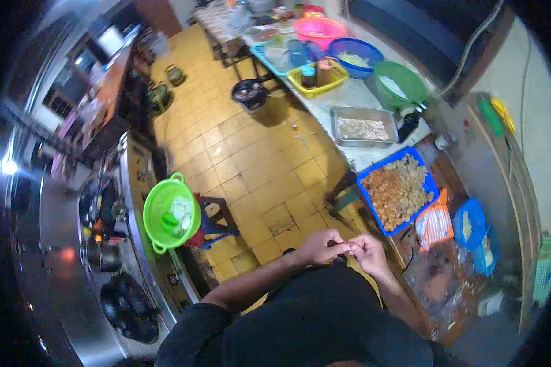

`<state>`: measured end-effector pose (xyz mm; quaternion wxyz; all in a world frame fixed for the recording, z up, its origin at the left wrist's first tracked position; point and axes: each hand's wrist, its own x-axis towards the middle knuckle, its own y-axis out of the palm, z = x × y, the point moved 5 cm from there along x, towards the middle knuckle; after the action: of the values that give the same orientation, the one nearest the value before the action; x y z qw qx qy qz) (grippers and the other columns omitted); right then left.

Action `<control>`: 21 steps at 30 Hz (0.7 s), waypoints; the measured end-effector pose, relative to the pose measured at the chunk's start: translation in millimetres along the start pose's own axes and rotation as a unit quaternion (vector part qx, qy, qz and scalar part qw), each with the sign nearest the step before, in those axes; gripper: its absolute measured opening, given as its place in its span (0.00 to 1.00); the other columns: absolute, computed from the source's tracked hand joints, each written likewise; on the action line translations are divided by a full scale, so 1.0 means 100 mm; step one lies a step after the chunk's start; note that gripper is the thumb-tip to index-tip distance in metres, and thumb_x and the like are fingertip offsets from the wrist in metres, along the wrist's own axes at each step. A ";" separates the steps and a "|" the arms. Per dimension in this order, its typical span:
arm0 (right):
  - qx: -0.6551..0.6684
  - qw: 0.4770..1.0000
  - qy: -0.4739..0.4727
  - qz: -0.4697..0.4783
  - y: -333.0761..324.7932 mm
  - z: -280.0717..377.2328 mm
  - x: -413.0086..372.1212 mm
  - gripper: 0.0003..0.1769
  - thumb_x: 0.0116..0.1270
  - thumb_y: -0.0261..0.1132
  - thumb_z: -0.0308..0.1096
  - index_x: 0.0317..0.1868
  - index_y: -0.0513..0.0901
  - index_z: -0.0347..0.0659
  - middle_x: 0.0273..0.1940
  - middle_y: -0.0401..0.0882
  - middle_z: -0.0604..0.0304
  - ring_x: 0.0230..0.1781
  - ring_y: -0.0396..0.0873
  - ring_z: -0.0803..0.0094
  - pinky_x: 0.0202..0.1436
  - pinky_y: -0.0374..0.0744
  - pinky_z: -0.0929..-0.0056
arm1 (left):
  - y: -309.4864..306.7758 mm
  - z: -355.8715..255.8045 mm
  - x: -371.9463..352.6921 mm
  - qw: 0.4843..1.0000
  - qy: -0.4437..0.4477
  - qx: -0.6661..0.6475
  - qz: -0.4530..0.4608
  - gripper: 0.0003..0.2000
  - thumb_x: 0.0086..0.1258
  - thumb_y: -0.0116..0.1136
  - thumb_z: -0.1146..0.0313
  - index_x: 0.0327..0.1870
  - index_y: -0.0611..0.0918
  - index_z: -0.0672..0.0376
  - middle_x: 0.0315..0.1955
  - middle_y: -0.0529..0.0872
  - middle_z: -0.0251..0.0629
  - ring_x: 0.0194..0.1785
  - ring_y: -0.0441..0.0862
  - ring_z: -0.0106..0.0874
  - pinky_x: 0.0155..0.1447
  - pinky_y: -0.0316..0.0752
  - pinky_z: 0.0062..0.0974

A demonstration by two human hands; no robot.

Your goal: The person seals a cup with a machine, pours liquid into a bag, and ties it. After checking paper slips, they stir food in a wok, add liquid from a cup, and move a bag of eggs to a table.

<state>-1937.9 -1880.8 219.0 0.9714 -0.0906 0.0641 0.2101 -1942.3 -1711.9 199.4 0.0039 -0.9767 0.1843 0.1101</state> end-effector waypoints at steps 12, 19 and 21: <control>-0.149 0.961 -0.107 0.209 0.25 -0.12 0.57 0.02 0.62 0.60 0.23 0.34 0.79 0.38 0.28 0.81 0.52 0.29 0.82 0.66 0.35 0.77 0.71 | 0.11 0.11 -0.71 0.949 0.026 0.056 -0.309 0.14 0.64 0.69 0.57 0.36 0.83 0.59 0.26 0.84 0.35 0.32 0.81 0.23 0.36 0.76 0.26; -0.261 0.889 -0.316 0.202 1.11 0.53 0.83 0.02 0.61 0.60 0.22 0.32 0.75 0.37 0.24 0.75 0.52 0.24 0.77 0.60 0.29 0.73 0.66 | -0.47 0.09 -1.08 0.918 -0.076 0.008 -0.389 0.13 0.65 0.68 0.62 0.37 0.82 0.63 0.27 0.85 0.35 0.31 0.79 0.19 0.35 0.76 0.22; -0.252 0.903 -0.281 0.204 1.34 0.48 1.01 0.04 0.59 0.59 0.23 0.35 0.77 0.39 0.27 0.77 0.50 0.28 0.78 0.54 0.32 0.75 0.61 | -0.80 0.11 -1.16 0.899 0.013 -0.006 -0.438 0.13 0.67 0.66 0.64 0.40 0.80 0.65 0.31 0.85 0.35 0.34 0.80 0.20 0.39 0.77 0.21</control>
<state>-1898.4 -1711.2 229.7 0.8297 -0.2549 -0.2498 0.4292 -2021.1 -1595.5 211.3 0.0432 -0.9599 -0.2631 0.0861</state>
